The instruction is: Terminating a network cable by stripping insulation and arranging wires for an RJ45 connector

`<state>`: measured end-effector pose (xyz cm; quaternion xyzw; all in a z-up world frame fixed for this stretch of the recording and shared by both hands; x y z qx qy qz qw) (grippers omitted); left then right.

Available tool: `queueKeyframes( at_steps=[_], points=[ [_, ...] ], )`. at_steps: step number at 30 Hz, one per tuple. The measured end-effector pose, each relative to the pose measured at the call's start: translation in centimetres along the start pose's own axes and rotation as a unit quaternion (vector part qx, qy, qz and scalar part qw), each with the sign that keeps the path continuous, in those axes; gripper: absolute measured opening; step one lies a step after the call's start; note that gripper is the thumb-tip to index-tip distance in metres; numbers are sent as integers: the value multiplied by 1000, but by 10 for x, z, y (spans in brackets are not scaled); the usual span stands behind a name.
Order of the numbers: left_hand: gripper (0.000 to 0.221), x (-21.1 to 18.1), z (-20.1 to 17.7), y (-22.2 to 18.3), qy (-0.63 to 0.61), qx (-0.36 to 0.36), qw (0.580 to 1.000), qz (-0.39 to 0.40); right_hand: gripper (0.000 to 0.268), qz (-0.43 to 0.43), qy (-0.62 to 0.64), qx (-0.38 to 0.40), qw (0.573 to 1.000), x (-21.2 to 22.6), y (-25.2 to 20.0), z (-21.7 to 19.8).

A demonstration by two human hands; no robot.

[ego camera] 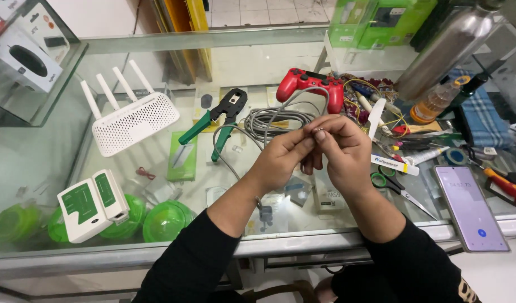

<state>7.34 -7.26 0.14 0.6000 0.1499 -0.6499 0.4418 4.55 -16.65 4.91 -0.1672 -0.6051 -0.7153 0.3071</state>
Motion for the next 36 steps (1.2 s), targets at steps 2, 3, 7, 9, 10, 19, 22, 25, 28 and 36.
queueKeyframes(
  at_steps=[2,3,7,9,10,19,22,25,28,36],
  points=[
    [23,-4,-3,2,10,-9,1000,-3,9,-21,-75,7,997,1,3,-9],
    [25,-5,-7,0,20,-23,1000,-6,8,-40,-148,16,988,2,4,-11],
    [24,-10,-2,-4,14,-23,1000,-2,4,2,-109,14,994,-1,4,-12],
    [24,-7,-1,-3,16,-23,1000,-3,6,35,-41,18,998,-4,4,-9],
    [24,-9,3,-4,14,-23,1000,-5,6,37,-43,16,998,-8,0,-12],
    [21,-25,2,-7,91,-102,990,-14,9,56,-13,-42,997,-18,-2,-30],
    [21,-29,0,-8,149,-121,981,-15,9,72,-6,-37,997,-16,1,-23],
    [15,-47,2,-14,194,-175,965,15,7,77,-33,-16,996,-14,5,-16],
    [12,-48,-7,-25,137,-218,966,1,7,101,-12,-45,994,-16,-5,-21],
    [8,-70,45,-66,438,-91,892,-58,36,165,-140,13,976,43,-78,-25]
  ],
)
Point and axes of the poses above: each hand's wrist, its own y-axis towards the middle knuckle, its own z-axis out of the palm, x = y × z, the point moved 10 cm from there along y, towards the middle knuckle, and after that the axes turned 9 degrees about -z, right-handed, at the moved point
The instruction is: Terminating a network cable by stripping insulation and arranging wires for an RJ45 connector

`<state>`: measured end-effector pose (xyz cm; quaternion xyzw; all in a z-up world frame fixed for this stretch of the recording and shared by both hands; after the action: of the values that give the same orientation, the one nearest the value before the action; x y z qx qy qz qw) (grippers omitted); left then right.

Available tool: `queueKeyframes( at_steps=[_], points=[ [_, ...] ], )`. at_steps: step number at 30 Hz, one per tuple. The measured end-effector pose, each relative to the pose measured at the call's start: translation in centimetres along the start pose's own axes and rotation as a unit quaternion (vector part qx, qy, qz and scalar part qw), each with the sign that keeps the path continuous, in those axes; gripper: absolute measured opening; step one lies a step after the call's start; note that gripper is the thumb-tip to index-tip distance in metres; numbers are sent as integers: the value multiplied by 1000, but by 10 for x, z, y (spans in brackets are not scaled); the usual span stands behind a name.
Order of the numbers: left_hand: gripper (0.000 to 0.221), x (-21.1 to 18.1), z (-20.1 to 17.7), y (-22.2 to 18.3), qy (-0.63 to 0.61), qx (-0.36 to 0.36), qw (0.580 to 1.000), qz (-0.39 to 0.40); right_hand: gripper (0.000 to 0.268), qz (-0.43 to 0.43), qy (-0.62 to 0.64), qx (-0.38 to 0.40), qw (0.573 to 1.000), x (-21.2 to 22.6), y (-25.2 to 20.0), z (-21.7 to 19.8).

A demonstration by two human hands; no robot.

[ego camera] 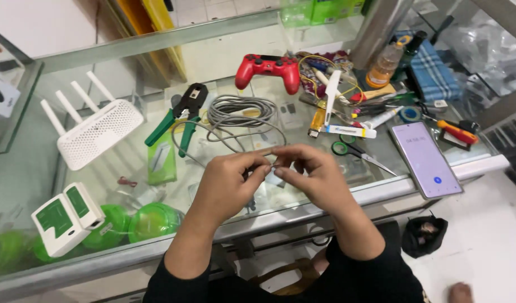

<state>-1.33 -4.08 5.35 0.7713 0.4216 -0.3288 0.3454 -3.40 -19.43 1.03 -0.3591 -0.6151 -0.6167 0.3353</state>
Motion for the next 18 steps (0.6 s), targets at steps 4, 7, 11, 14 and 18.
queueKeyframes(
  at_steps=[4,7,11,14,18],
  points=[
    [13,-8,27,-13,127,46,990,31,13,-16,-77,-15,997,12,-18,-9],
    [13,-16,39,-19,261,35,961,79,11,-30,-162,27,986,22,-19,-12],
    [10,-19,50,-19,343,8,931,125,5,-96,-374,100,917,50,-16,-6],
    [10,-19,51,-20,374,-9,919,127,4,-149,-440,112,878,57,-18,1],
    [2,-29,45,-18,340,-17,923,178,4,-192,-429,93,878,59,-16,1]
  ],
)
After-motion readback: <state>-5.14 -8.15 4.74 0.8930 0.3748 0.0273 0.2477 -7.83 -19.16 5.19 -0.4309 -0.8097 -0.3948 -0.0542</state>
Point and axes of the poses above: each hand's wrist, its own y-axis towards the middle knuckle, its own z-axis out of the palm, x = y × z, the point moved 10 cm from there along y, towards the middle knuckle, and after that the axes turned 9 degrees about -z, right-handed, at the moved point
